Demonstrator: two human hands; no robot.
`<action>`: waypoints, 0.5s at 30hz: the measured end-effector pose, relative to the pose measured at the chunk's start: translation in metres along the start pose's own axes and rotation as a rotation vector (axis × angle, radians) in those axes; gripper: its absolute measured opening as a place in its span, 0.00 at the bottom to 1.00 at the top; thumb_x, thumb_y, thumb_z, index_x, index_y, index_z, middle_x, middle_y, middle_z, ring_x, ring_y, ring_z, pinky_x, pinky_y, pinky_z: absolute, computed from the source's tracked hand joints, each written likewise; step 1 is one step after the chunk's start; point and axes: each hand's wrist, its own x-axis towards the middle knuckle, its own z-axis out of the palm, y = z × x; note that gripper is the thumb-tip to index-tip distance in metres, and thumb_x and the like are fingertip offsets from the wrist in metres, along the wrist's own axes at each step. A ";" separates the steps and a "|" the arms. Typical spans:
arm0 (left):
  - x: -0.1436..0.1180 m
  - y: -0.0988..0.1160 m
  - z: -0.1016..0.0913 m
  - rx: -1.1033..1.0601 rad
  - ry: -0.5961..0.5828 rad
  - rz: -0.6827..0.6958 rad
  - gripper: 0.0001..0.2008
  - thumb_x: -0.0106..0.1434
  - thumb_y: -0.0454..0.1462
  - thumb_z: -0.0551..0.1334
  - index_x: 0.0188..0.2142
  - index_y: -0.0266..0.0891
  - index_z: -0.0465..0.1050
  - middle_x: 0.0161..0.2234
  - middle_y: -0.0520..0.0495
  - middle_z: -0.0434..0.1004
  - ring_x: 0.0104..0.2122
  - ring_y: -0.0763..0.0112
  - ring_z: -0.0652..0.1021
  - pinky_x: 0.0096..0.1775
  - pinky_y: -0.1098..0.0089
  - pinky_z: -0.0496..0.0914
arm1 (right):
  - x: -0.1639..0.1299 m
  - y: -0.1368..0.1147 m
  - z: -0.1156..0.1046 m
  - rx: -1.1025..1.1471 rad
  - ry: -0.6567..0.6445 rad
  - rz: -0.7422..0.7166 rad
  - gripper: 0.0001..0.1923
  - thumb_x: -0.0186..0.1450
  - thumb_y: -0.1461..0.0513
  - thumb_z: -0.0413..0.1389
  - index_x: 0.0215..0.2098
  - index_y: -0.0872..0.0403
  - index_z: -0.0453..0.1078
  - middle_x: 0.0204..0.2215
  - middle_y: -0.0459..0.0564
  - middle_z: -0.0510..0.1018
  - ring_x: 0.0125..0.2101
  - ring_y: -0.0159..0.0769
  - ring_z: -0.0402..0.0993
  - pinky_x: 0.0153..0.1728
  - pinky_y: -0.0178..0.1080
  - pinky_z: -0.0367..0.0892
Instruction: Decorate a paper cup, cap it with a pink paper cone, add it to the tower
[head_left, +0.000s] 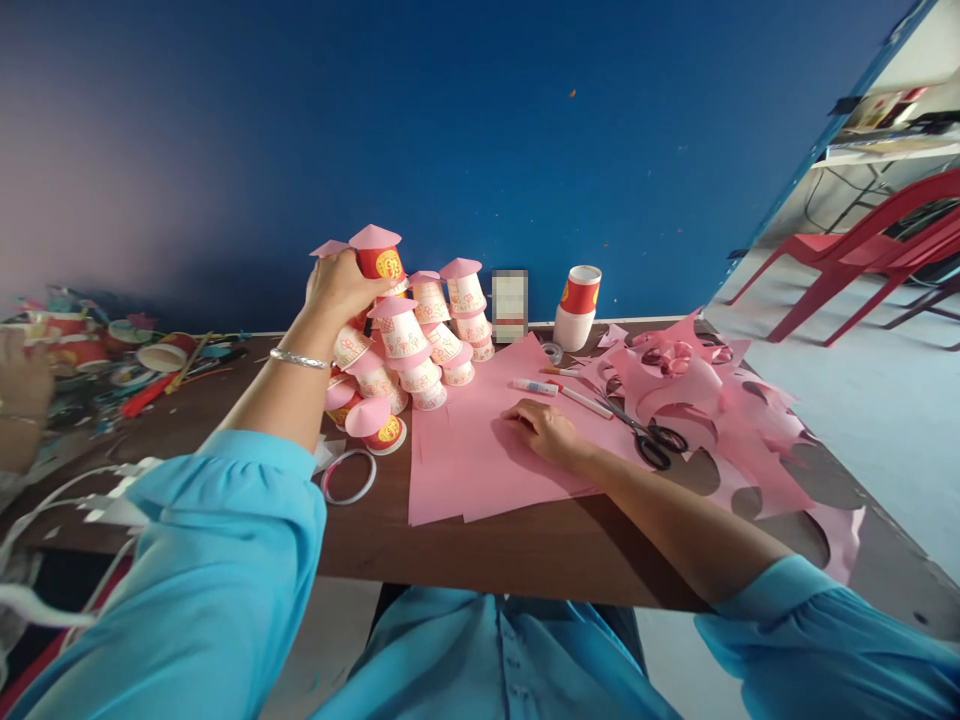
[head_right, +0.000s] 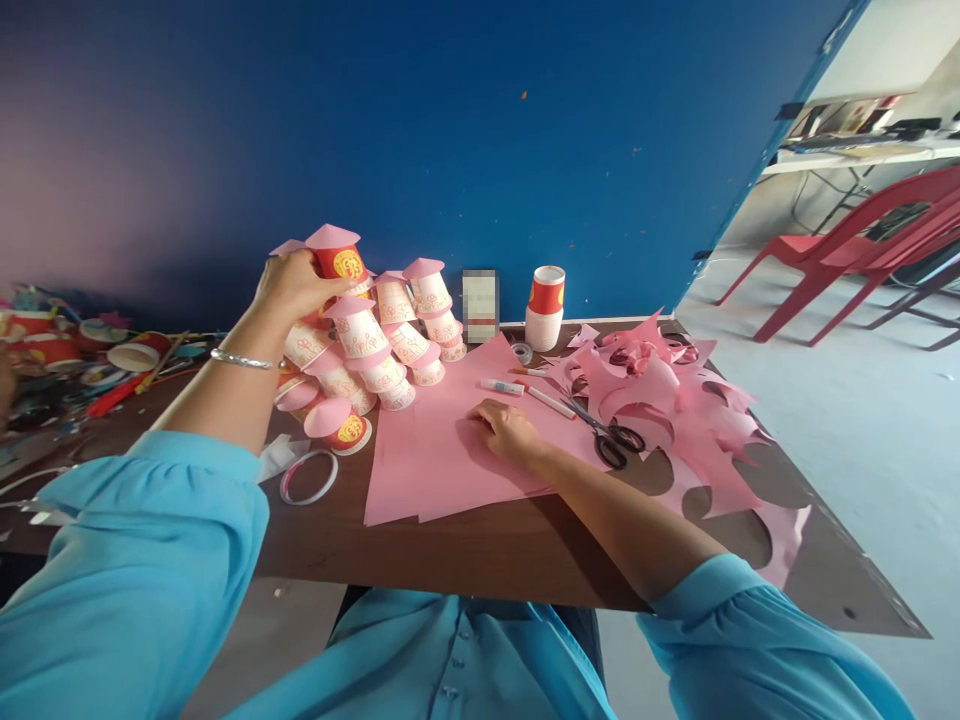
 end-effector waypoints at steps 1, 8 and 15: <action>-0.001 0.002 -0.001 0.037 -0.009 -0.005 0.22 0.51 0.52 0.74 0.30 0.38 0.73 0.33 0.50 0.82 0.58 0.52 0.78 0.60 0.55 0.68 | 0.000 0.000 0.000 0.000 -0.002 -0.002 0.11 0.70 0.67 0.55 0.43 0.52 0.80 0.43 0.53 0.86 0.42 0.42 0.83 0.44 0.39 0.74; 0.000 0.001 -0.001 0.147 -0.044 -0.037 0.18 0.46 0.42 0.76 0.33 0.39 0.74 0.42 0.35 0.83 0.54 0.40 0.79 0.57 0.49 0.70 | 0.002 0.001 0.001 -0.004 0.003 -0.001 0.12 0.70 0.67 0.54 0.43 0.52 0.80 0.44 0.54 0.86 0.43 0.42 0.83 0.46 0.40 0.74; -0.005 0.004 -0.002 0.257 -0.076 -0.063 0.20 0.51 0.46 0.73 0.41 0.38 0.78 0.48 0.33 0.84 0.53 0.41 0.80 0.57 0.50 0.72 | 0.000 -0.001 0.000 -0.010 -0.003 0.016 0.12 0.70 0.66 0.55 0.44 0.52 0.80 0.45 0.53 0.87 0.43 0.42 0.83 0.46 0.39 0.74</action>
